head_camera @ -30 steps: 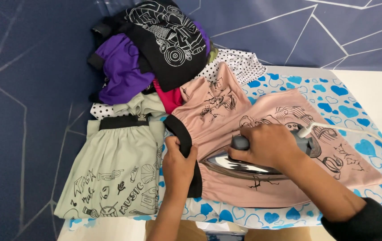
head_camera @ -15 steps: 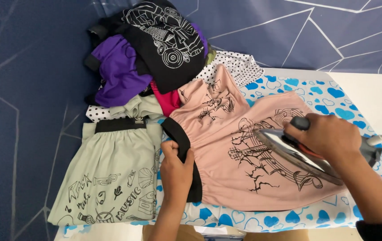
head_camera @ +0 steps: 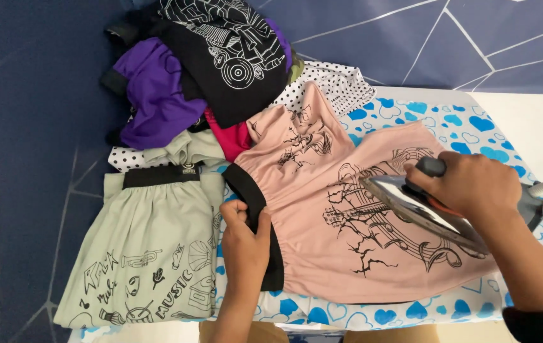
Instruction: Ironing a pink sleeveless top with a guitar print on an ironing board.
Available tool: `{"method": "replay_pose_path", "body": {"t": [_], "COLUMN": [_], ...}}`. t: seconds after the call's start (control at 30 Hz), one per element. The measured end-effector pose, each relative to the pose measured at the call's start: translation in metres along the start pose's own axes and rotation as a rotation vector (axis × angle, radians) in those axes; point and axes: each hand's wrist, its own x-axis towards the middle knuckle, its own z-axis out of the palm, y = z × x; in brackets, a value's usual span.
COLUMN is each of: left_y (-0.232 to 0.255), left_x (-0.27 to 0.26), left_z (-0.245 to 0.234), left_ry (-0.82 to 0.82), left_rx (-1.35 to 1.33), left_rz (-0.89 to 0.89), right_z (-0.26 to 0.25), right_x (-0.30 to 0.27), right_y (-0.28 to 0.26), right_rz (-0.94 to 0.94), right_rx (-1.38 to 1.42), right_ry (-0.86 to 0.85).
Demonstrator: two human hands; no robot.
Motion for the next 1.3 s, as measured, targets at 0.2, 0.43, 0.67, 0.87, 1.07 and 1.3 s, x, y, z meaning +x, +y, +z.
{"method": "replay_pose_path", "body": {"t": [0.2, 0.43, 0.67, 0.87, 1.07, 1.3], "left_y": [-0.001, -0.007, -0.004, -0.008, -0.002, -0.005], "left_x": [-0.002, 0.0, -0.003, -0.002, -0.003, -0.003], "left_z": [-0.002, 0.001, -0.002, 0.0, -0.003, -0.002], "left_ry": [-0.027, -0.007, -0.017, -0.009, -0.017, -0.003], "left_rx": [-0.007, 0.015, -0.002, 0.002, 0.026, -0.003], "left_rz": [-0.02, -0.012, -0.002, 0.012, 0.025, 0.024], "right_z": [-0.007, -0.005, -0.009, -0.01, -0.008, -0.006], "right_x": [0.008, -0.012, 0.008, -0.015, -0.004, 0.007], "right_y": [-0.009, -0.008, -0.012, -0.007, -0.011, -0.014], "right_rz": [-0.001, -0.007, -0.039, -0.156, -0.156, -0.209], "right_rx": [0.05, 0.019, 0.11, 0.113, 0.076, 0.082], "right_ry": [-0.001, -0.015, 0.034, 0.013, -0.003, 0.036]}}
